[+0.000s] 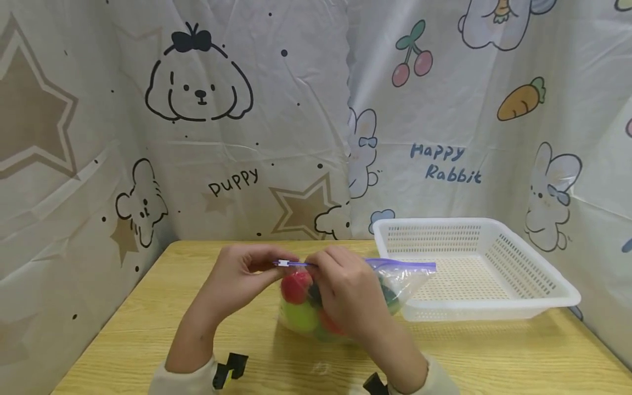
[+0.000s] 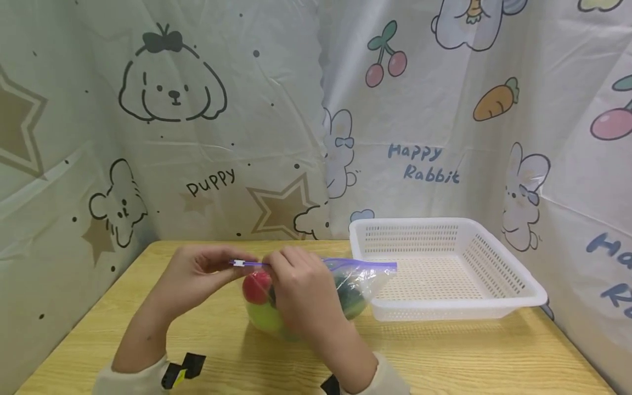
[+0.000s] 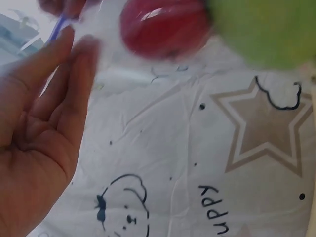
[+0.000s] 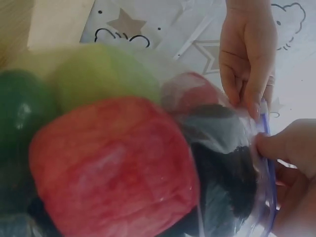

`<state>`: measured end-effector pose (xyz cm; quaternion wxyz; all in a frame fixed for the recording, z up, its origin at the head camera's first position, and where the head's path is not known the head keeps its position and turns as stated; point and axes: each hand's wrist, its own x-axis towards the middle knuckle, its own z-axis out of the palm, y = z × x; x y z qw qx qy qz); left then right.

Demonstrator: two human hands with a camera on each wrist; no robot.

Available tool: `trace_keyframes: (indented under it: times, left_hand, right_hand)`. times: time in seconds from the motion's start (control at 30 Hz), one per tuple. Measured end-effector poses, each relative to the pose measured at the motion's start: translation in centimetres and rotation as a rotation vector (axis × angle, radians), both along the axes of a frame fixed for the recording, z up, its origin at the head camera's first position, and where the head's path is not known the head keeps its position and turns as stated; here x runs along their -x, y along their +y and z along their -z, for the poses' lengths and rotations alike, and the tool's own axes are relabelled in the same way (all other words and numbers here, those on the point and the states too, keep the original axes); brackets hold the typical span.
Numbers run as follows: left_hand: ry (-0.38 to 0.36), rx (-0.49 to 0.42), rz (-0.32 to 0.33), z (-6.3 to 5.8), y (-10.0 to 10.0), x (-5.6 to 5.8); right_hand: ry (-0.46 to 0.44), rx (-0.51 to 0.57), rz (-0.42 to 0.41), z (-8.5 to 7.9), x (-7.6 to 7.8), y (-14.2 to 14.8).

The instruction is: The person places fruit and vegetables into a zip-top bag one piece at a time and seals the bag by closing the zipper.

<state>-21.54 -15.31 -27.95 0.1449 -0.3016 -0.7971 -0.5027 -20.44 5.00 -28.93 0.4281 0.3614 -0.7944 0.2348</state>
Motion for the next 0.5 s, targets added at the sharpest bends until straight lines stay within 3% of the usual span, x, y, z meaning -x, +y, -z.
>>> trace_keyframes:
  times: [0.1, 0.2, 0.5]
  left_hand:
    - [-0.002, 0.005, -0.042, -0.3, -0.4, -0.4]
    - [0.045, 0.027, -0.077, -0.7, -0.4, -0.7]
    - [0.152, 0.073, -0.041, -1.0, 0.5, -1.4]
  right_hand:
    - [-0.038, 0.04, 0.01, 0.0, -0.2, -0.1]
    - [-0.067, 0.066, -0.015, -0.1, -0.3, -0.1]
    - [0.025, 0.082, -0.125, -0.2, -0.8, -0.6]
